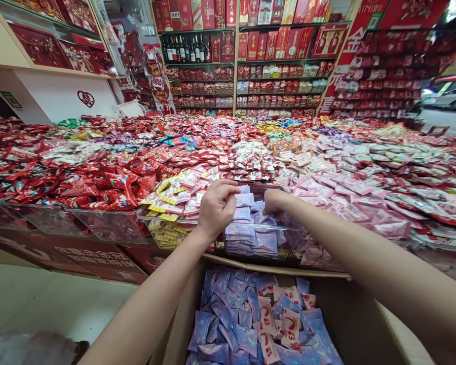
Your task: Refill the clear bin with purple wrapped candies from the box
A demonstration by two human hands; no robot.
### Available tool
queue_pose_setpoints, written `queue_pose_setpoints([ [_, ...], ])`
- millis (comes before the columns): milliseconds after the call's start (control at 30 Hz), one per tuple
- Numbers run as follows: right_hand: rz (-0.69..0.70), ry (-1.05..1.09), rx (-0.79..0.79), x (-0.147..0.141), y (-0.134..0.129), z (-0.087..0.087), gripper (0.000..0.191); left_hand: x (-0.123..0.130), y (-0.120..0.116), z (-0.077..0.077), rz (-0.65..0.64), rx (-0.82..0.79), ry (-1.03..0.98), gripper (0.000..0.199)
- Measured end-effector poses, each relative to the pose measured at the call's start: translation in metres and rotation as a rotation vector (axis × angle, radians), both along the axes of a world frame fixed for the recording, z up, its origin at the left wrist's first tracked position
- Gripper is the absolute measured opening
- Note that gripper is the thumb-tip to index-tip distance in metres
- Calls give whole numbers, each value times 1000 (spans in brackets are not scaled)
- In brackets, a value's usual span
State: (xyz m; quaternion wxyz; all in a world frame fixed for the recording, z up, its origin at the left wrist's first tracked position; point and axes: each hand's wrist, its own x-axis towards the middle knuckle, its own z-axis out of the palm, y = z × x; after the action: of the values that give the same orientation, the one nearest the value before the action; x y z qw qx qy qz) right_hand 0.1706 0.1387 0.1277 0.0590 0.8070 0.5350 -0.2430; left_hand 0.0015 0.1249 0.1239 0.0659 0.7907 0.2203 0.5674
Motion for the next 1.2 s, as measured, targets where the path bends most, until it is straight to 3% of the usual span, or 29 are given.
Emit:
queue_pose_setpoints([
  [133,82,-50,23,1,-7,22,5,0,1,-1,-8,-4,0,19],
  [267,230,-333,388,12,-17,56,7,1,1,-2,-20,-11,-18,19],
  [367,153,-158,547,14,-26,68,8,1,0,-2,-6,-11,-31,20],
  [500,-10,472,397,-1,-28,44,14,0,0,-1,7,-6,-19,19],
  [600,-20,716,321,-11,-23,16,18,0,1,-1,11,8,-13,19],
  [700,55,571,391,-17,-21,2,24,0,1,-2,20,5,-4,19],
  [800,52,328,509,-22,-27,2,38,1,1,-3,25,13,8,19],
  [967,63,574,445,-37,-34,6,27,5,4,-6,29,45,17,20],
  [1200,17,568,432,-38,-32,2,37,8,9,-9,27,21,18,22],
])
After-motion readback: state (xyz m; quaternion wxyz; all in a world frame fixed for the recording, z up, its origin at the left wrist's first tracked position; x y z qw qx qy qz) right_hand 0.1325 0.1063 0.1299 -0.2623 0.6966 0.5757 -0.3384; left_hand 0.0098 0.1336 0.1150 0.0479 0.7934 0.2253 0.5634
